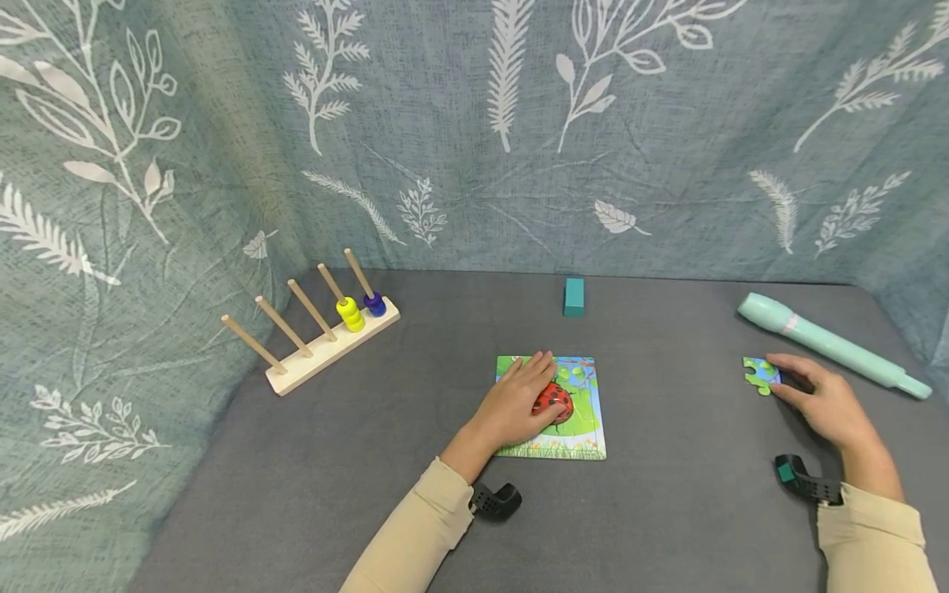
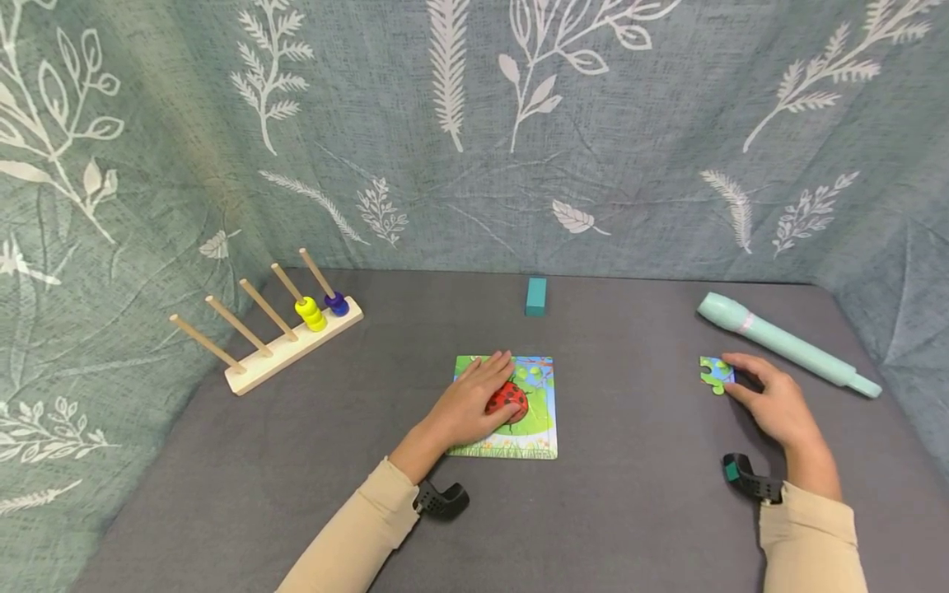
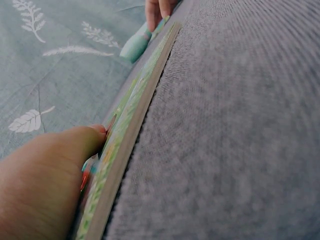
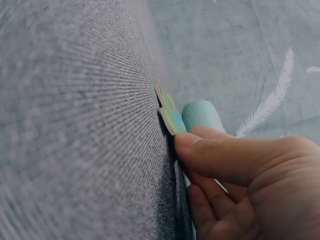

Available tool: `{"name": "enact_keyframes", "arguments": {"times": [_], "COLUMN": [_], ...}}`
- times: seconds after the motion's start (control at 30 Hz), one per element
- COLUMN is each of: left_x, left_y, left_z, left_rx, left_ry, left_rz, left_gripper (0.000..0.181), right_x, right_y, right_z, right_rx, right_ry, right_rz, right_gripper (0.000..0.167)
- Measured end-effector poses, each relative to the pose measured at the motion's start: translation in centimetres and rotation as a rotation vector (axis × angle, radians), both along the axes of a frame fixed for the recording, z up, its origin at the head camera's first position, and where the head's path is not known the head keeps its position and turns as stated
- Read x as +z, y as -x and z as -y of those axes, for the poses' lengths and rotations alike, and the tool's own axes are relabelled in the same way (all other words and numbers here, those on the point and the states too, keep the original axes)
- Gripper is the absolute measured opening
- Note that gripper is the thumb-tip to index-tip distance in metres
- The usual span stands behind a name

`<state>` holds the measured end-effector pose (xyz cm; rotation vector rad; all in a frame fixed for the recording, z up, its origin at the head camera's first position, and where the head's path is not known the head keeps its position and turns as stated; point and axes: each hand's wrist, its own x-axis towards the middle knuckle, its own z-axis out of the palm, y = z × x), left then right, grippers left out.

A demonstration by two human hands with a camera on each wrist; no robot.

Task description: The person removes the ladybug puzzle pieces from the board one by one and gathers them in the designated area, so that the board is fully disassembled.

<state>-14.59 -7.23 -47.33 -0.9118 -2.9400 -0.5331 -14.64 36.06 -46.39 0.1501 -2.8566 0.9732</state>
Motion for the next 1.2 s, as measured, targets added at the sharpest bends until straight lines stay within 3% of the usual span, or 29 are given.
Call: {"name": "enact_keyframes", "arguments": {"times": [0.3, 0.73, 1.2], "left_x": [0.15, 0.11, 0.13], "left_y": [-0.05, -0.01, -0.07], "left_z": [-0.02, -0.1, -0.09], "left_rx": [0.008, 0.006, 0.003], "left_ry": [0.006, 0.005, -0.014], "left_rz": [-0.016, -0.005, -0.007], "left_gripper": [0.064, 0.064, 0.063], "right_x": [0.19, -0.32, -0.14], "right_y": [0.13, 0.02, -0.47], "right_z": [0.07, -0.3, 0.04], "right_rx": [0.008, 0.073, -0.056], "right_ry": [-0.004, 0.053, 0.135], "right_rz": [0.027, -0.067, -0.032], "right_gripper": [0.047, 0.042, 0.054]}}
